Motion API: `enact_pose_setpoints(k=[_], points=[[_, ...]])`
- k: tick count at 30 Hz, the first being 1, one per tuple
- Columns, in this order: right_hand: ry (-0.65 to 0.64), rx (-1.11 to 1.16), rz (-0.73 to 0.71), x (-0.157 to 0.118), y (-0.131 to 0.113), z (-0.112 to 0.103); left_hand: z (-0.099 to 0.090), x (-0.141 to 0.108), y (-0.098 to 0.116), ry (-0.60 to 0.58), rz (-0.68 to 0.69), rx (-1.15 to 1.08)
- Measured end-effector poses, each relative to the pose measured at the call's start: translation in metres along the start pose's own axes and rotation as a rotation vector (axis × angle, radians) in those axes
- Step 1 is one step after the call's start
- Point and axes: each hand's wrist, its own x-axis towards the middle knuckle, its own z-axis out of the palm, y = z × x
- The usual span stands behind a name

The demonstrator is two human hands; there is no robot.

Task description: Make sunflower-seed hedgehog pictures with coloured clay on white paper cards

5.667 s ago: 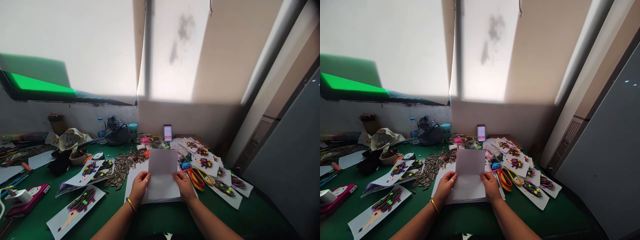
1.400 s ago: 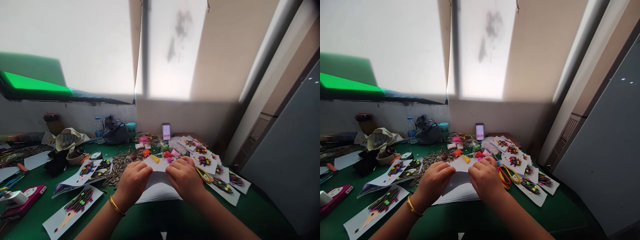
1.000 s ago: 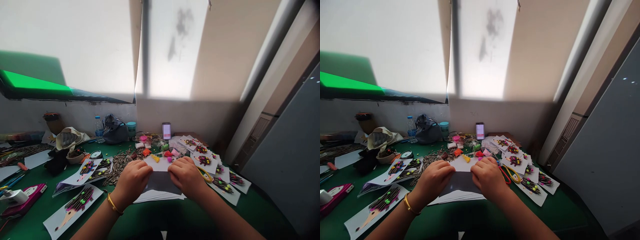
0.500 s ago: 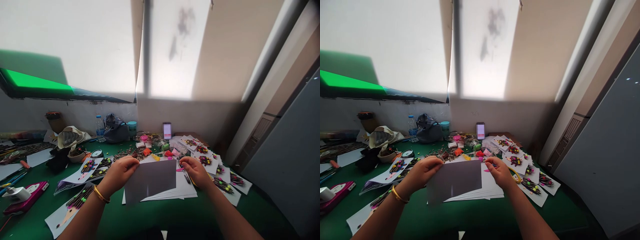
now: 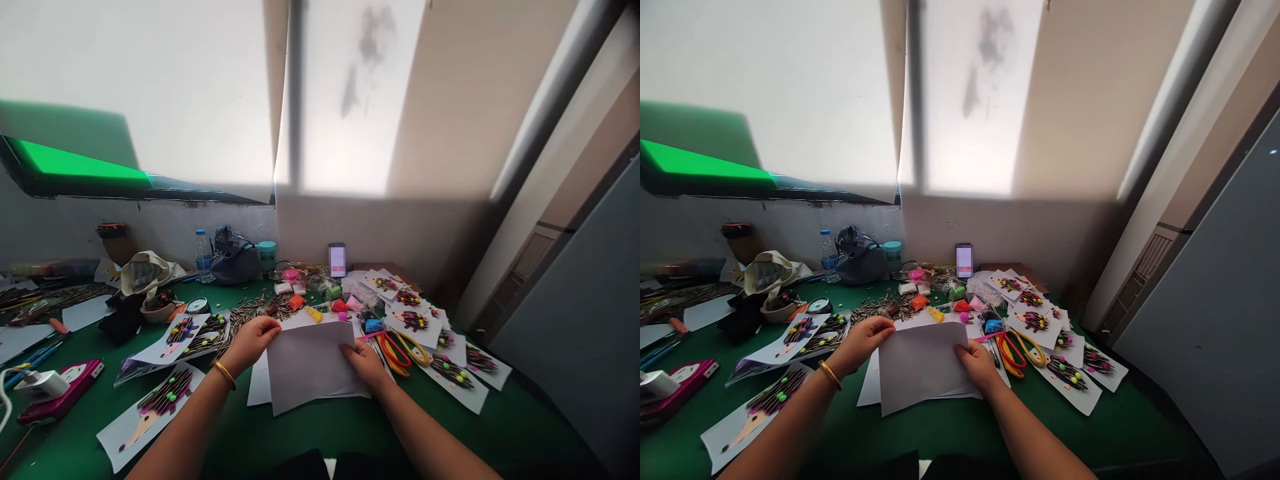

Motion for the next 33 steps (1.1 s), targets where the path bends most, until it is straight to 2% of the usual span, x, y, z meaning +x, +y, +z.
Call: enact_pose_setpoints(k=[4,7,8,10,12,13,15,17,20,24,27,29,31,33], points=[[0.005,0.002,-0.034,-0.002,0.004,0.001,0.009,0.001,-0.005,0.093,-0.059,-0.110],[0.059,0.042,-0.035,0.000,0.007,-0.001,0.021,-0.001,0.004,0.164,-0.161,-0.402],[0.082,0.064,-0.035,0.001,0.008,-0.002,0.025,-0.004,0.009,0.144,-0.198,-0.545],[0.127,0.117,-0.048,0.005,0.010,-0.004,0.037,-0.010,0.017,-0.009,-0.270,-0.806],[0.156,0.157,-0.068,0.007,0.011,-0.005,0.048,-0.016,0.021,-0.147,-0.345,-0.936],[0.164,0.166,-0.076,0.008,0.011,-0.006,0.054,-0.018,0.022,-0.191,-0.398,-0.956],[0.159,0.155,-0.076,0.008,0.009,-0.006,0.061,-0.020,0.020,-0.142,-0.444,-0.953],[0.142,0.131,-0.071,0.007,0.005,-0.007,0.062,-0.018,0.017,-0.085,-0.430,-0.915],[0.092,0.082,-0.086,0.003,-0.003,-0.010,0.050,-0.011,0.013,-0.071,-0.402,-0.845],[0.006,-0.002,-0.038,0.000,-0.009,-0.009,0.027,-0.004,0.008,-0.131,-0.407,-0.812],[0.044,0.015,-0.045,0.001,-0.008,-0.003,0.021,-0.001,0.004,-0.102,-0.419,-0.843],[0.106,0.041,-0.078,0.004,-0.006,0.005,0.026,-0.001,0.005,0.001,-0.427,-0.952],[0.171,0.071,-0.112,0.008,-0.003,0.014,0.039,-0.004,0.011,0.093,-0.411,-1.126],[0.220,0.095,-0.138,0.012,0.001,0.025,0.058,-0.011,0.021,0.047,-0.375,-1.267]])
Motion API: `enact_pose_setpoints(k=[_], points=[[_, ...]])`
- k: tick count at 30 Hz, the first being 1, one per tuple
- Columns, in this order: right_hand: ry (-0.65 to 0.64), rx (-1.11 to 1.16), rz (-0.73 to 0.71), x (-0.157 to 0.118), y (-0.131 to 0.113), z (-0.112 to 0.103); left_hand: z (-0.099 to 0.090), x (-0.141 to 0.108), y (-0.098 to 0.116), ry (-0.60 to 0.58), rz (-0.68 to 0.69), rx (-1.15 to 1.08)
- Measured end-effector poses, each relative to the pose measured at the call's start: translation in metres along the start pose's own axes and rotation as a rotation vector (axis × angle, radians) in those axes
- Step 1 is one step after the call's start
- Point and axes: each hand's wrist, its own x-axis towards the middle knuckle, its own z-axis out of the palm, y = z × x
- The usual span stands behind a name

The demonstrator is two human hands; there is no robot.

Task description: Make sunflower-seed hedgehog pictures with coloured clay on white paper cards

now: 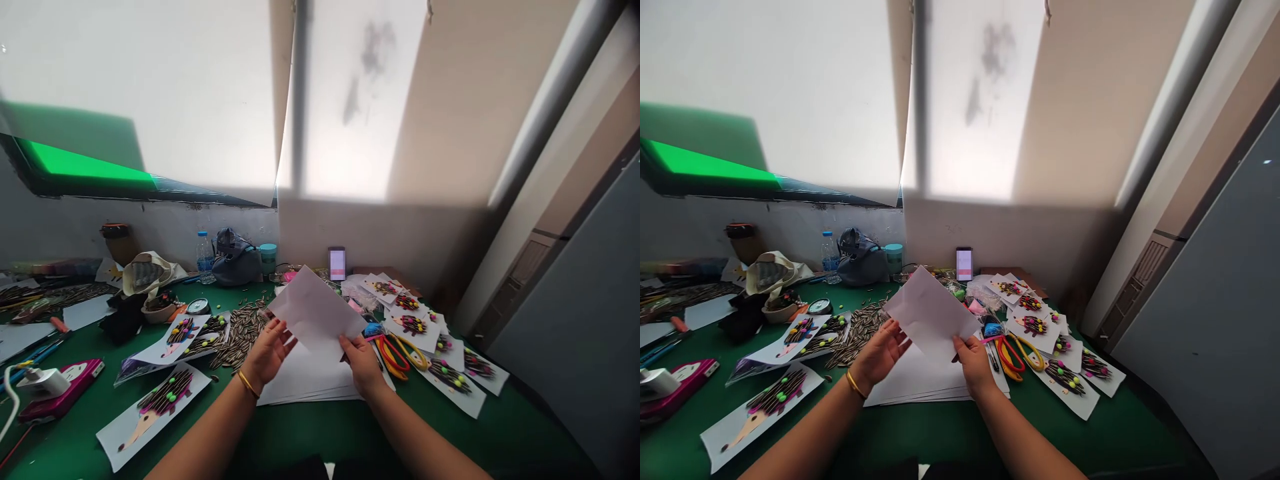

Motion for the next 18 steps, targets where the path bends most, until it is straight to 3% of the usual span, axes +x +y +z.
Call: enact_pose_setpoints(k=[3,6,13,18], points=[[0.006,0.004,-0.013,-0.004,0.007,0.014,0.019,-0.010,-0.026,-0.108,-0.100,-0.025],[-0.059,-0.046,0.003,-0.010,0.010,0.019,0.021,-0.011,-0.041,-0.066,-0.115,-0.049],[-0.089,-0.082,-0.086,-0.005,-0.004,-0.002,-0.008,0.002,-0.038,0.135,0.000,0.152],[-0.046,-0.178,-0.158,0.003,0.006,-0.017,-0.006,-0.003,-0.035,0.027,0.011,0.309]])
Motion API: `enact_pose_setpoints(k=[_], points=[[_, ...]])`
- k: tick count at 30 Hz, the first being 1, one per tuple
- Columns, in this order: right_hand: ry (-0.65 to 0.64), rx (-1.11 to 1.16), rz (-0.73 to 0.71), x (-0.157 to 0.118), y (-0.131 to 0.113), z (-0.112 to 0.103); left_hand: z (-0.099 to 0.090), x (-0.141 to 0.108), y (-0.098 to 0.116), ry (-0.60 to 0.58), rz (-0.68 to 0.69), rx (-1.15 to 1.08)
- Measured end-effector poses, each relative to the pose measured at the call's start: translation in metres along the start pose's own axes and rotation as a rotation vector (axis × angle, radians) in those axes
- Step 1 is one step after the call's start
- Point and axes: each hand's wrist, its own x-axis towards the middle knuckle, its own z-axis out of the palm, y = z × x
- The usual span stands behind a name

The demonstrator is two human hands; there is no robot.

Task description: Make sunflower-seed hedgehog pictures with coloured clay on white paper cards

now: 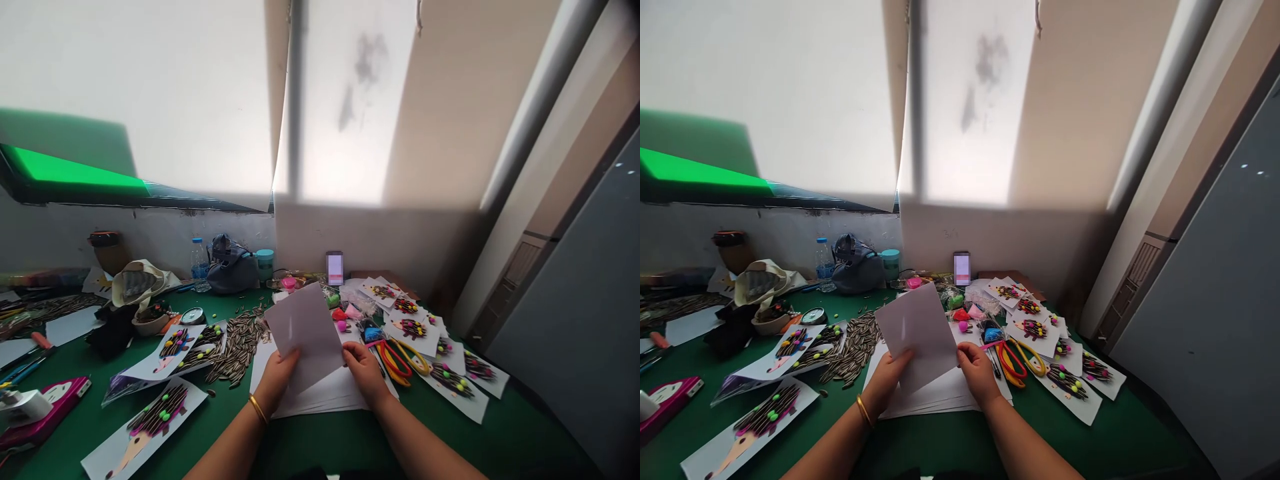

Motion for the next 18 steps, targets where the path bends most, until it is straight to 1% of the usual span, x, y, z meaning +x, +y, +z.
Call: enact_pose_setpoints(k=[3,7,10,12,15,18], points=[[0.012,-0.042,-0.016,-0.001,0.004,0.000,0.002,-0.002,0.000,0.002,0.009,0.046],[-0.041,-0.009,-0.017,-0.004,-0.001,0.002,0.000,0.000,-0.005,0.010,0.014,0.085],[-0.085,0.030,-0.014,-0.004,-0.002,0.002,-0.002,0.002,-0.011,-0.039,0.006,0.136],[-0.084,0.019,-0.011,-0.005,0.000,0.001,-0.003,0.003,-0.016,-0.079,0.019,0.178],[-0.066,-0.016,-0.031,-0.005,0.001,-0.001,-0.003,0.004,-0.019,-0.070,0.060,0.221],[-0.046,-0.017,-0.035,-0.006,0.001,-0.001,-0.001,0.002,-0.019,-0.069,0.083,0.160]])
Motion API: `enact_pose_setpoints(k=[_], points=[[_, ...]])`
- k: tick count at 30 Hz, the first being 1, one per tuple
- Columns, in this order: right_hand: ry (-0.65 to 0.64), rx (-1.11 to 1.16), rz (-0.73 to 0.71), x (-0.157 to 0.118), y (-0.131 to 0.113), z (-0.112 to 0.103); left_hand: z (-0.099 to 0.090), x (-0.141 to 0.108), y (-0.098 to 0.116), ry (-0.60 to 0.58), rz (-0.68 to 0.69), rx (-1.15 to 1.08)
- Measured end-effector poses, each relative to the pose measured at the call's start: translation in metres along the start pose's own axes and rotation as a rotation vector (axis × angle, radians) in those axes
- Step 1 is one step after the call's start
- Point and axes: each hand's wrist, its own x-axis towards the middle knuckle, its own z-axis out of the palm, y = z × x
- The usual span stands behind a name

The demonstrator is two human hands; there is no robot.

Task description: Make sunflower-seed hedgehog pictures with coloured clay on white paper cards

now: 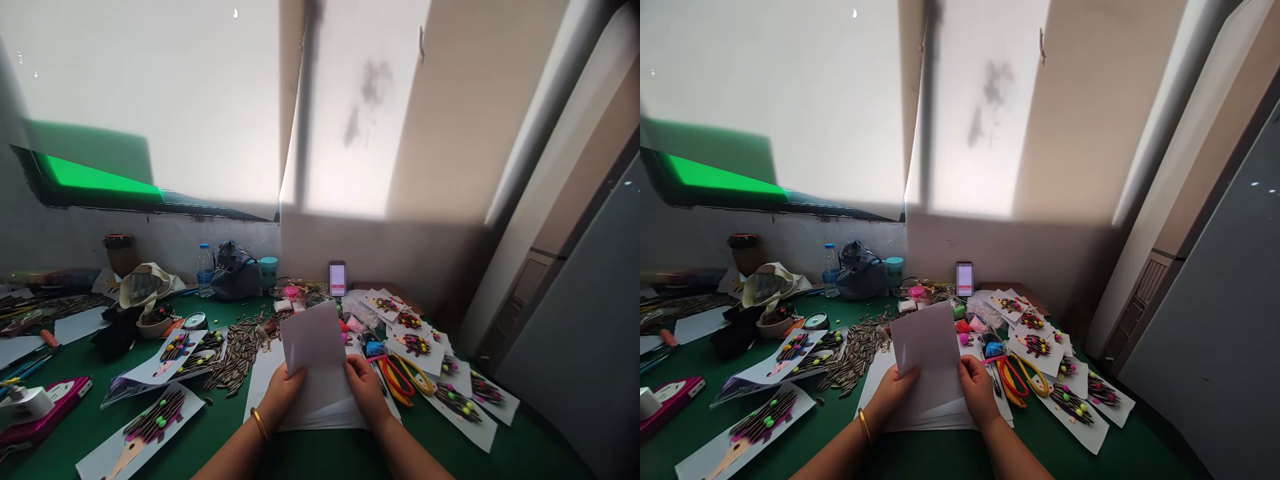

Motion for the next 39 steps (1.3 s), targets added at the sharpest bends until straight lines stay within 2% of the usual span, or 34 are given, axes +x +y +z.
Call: enact_pose_setpoints(k=[3,6,11,16,20,24,26,29,30,32,35,39], points=[[0.025,0.019,0.008,0.001,0.001,0.000,0.001,-0.001,0.002,-0.045,-0.017,-0.131],[0.017,0.013,-0.002,0.001,0.003,0.002,0.000,0.002,0.002,-0.012,-0.043,-0.147],[0.012,0.036,-0.008,0.000,-0.001,0.002,-0.003,0.005,-0.001,0.041,0.010,-0.007],[0.031,0.128,0.014,-0.002,-0.008,-0.003,0.000,0.002,-0.004,-0.070,0.060,0.182],[0.112,0.004,0.008,0.000,-0.005,-0.005,0.003,0.000,-0.001,-0.050,0.093,0.243],[0.124,-0.221,-0.060,0.000,-0.006,-0.012,0.001,0.002,0.003,0.052,0.048,0.098],[0.099,-0.405,-0.084,-0.001,-0.012,-0.024,-0.002,0.005,0.005,0.120,0.007,-0.029],[0.109,-0.857,-0.160,0.000,-0.023,-0.056,-0.006,0.009,0.005,0.222,-0.030,-0.169],[0.118,-1.014,-0.136,0.001,-0.026,-0.069,-0.006,0.010,0.005,0.241,-0.037,-0.202],[0.133,-1.275,0.021,0.005,-0.030,-0.095,-0.005,0.010,0.006,0.252,-0.047,-0.256],[0.032,-1.390,0.276,0.013,-0.028,-0.122,-0.001,0.008,0.009,0.245,-0.063,-0.284],[0.008,-1.386,0.324,0.024,-0.022,-0.133,0.000,0.005,0.013,0.230,-0.078,-0.271]])
